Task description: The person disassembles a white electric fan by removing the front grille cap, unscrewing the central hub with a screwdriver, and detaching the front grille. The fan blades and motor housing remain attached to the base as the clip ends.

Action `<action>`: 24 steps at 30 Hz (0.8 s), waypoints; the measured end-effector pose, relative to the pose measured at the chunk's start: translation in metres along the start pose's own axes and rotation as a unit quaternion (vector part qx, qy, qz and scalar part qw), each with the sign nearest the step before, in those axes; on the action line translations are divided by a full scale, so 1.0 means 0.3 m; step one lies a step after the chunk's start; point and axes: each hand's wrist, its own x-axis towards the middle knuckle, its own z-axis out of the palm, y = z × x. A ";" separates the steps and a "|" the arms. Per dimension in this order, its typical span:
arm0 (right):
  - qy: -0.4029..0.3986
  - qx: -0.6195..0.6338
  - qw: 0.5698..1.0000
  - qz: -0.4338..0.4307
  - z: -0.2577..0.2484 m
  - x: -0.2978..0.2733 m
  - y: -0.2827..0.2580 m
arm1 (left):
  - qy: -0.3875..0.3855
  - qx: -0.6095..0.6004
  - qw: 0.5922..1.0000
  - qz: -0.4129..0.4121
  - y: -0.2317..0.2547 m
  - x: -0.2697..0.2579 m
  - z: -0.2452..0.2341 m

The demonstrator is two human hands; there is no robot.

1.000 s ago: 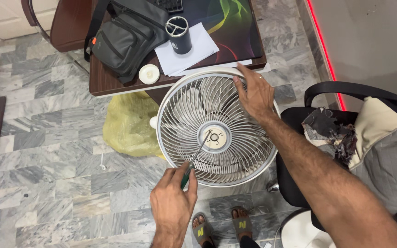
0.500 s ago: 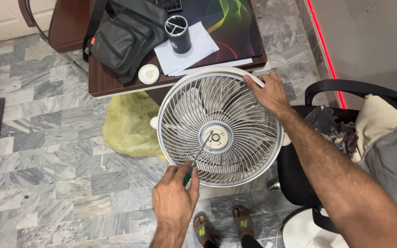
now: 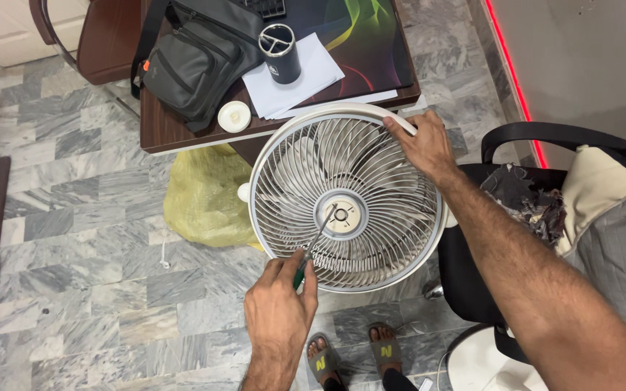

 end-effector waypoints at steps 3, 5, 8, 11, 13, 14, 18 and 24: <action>0.002 -0.003 1.000 0.000 0.003 0.004 0.004 | 0.004 0.013 1.000 0.004 0.021 0.005 -0.004; 0.000 -0.006 1.000 0.000 0.006 -0.001 0.005 | -0.015 0.039 0.999 -0.002 0.046 0.006 -0.007; 0.001 -0.011 1.000 -0.003 0.004 0.000 0.000 | -0.059 0.090 0.994 -0.014 0.099 0.022 -0.006; 0.012 -0.013 1.000 -0.007 -0.005 -0.009 0.000 | -0.092 0.121 0.988 -0.023 0.150 0.047 -0.004; 0.018 -0.011 1.000 -0.016 -0.007 -0.013 -0.009 | -0.113 0.147 0.982 -0.031 0.168 0.065 -0.007; 0.020 -0.007 1.000 -0.019 -0.009 -0.014 -0.012 | -0.125 0.152 0.980 -0.033 0.175 0.074 -0.009; 0.020 0.005 0.999 -0.030 -0.019 -0.027 -0.022 | -0.143 0.198 0.970 -0.001 0.198 0.097 -0.003; 0.035 0.020 0.998 -0.055 -0.033 -0.045 -0.035 | -0.178 0.226 0.956 0.065 0.202 0.113 0.020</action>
